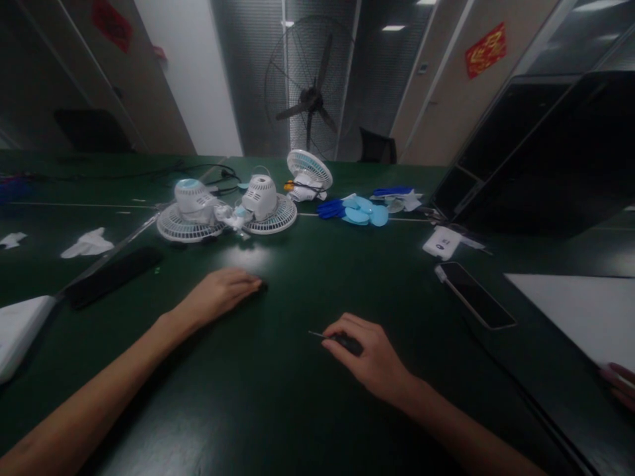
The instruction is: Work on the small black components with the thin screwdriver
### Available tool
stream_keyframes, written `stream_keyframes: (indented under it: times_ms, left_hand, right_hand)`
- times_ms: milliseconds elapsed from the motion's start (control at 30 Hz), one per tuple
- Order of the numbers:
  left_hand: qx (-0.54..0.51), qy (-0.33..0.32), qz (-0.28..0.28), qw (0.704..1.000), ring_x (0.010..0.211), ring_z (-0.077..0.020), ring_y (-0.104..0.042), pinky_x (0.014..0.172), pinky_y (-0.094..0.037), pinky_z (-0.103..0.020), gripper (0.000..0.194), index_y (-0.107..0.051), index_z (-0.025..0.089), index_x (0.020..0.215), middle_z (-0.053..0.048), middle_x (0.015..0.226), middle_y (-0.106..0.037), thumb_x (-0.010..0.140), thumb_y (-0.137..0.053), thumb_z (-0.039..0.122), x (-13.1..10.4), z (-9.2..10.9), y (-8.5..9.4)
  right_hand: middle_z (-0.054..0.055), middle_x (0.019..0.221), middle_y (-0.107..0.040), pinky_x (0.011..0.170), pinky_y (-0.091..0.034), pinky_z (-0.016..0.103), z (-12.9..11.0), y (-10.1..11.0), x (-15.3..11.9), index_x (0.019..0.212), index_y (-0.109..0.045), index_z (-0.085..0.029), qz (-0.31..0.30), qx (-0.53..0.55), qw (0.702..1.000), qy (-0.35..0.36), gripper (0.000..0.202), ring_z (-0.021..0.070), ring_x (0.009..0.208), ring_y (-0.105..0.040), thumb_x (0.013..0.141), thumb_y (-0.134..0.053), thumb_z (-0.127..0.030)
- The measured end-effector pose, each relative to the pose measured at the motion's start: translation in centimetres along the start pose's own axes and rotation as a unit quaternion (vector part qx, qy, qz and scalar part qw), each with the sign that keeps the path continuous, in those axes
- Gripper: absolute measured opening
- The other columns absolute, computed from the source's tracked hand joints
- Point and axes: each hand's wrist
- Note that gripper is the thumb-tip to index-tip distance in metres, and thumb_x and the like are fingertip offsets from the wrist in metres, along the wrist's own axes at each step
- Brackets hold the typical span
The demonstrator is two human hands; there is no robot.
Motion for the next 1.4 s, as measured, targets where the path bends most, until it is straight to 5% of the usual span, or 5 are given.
stream_keyframes:
  times_ms: [133, 267, 567, 1067, 1400]
  left_hand:
    - [-0.052, -0.105, 0.026, 0.993, 0.099, -0.0213, -0.069, 0.088, -0.056, -0.037, 0.026, -0.073, 0.018, 0.119, -0.011, 0.114, -0.075, 0.11, -0.05, 0.024, 2.0, 6.2, -2.7]
    - [-0.117, -0.092, 0.01, 0.989, 0.1, -0.0203, -0.067, 0.087, -0.056, -0.034, 0.021, -0.071, 0.018, 0.116, -0.011, 0.111, -0.072, 0.109, -0.051, 0.021, 2.4, 8.8, -3.7]
    - [-0.293, -0.056, -0.021, 0.954, 0.107, -0.0185, -0.068, 0.094, -0.055, -0.032, 0.011, -0.068, 0.02, 0.112, -0.007, 0.111, -0.071, 0.106, -0.06, 0.023, 2.5, 9.8, -3.9]
    - [-0.298, -0.016, -0.049, 0.953, 0.106, -0.0197, -0.066, 0.091, -0.054, -0.032, 0.024, -0.062, 0.023, 0.124, -0.006, 0.114, -0.069, 0.101, -0.066, 0.019, 2.4, 10.1, -4.0]
    - [-0.281, -0.043, -0.063, 0.957, 0.111, -0.0211, -0.063, 0.098, -0.053, -0.036, 0.023, -0.065, 0.023, 0.125, -0.008, 0.117, -0.068, 0.103, -0.061, 0.019, 2.7, 10.3, -3.0]
  right_hand:
    - [0.003, 0.102, -0.071, 0.077, -0.054, 0.031, -0.3, 0.1, 0.0, 0.107, -0.074, -0.022, -0.001, -0.028, 1.0, 0.001, 0.009, 0.0181, 0.086, -0.068, 0.1, -0.068, -0.025]
    - [0.004, 0.1, -0.07, 0.077, -0.054, 0.032, -0.4, 0.1, -0.1, 0.104, -0.073, -0.022, 0.007, -0.056, 0.998, 0.013, 0.008, 0.0188, 0.085, -0.068, 0.099, -0.068, -0.024]
    - [0.004, 0.101, -0.07, 0.073, -0.052, 0.03, -0.5, 0.2, -0.2, 0.105, -0.074, -0.023, -0.014, -0.063, 0.998, 0.014, 0.011, 0.0178, 0.082, -0.067, 0.098, -0.065, -0.022]
    - [0.004, 0.109, -0.071, 0.076, -0.053, 0.029, -0.7, -0.2, 0.0, 0.117, -0.073, -0.025, -0.056, -0.03, 0.997, 0.05, 0.017, 0.0174, 0.089, -0.069, 0.103, -0.066, -0.027]
    - [0.004, 0.101, -0.071, 0.077, -0.053, 0.032, -0.2, 0.3, -0.2, 0.11, -0.074, -0.023, 0.001, 0.001, 0.999, 0.046, 0.013, 0.0184, 0.089, -0.069, 0.102, -0.064, -0.023]
Point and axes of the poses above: each hand's wrist, its own x-axis towards the middle knuckle, its own y-axis out of the back of the hand, z = x × y
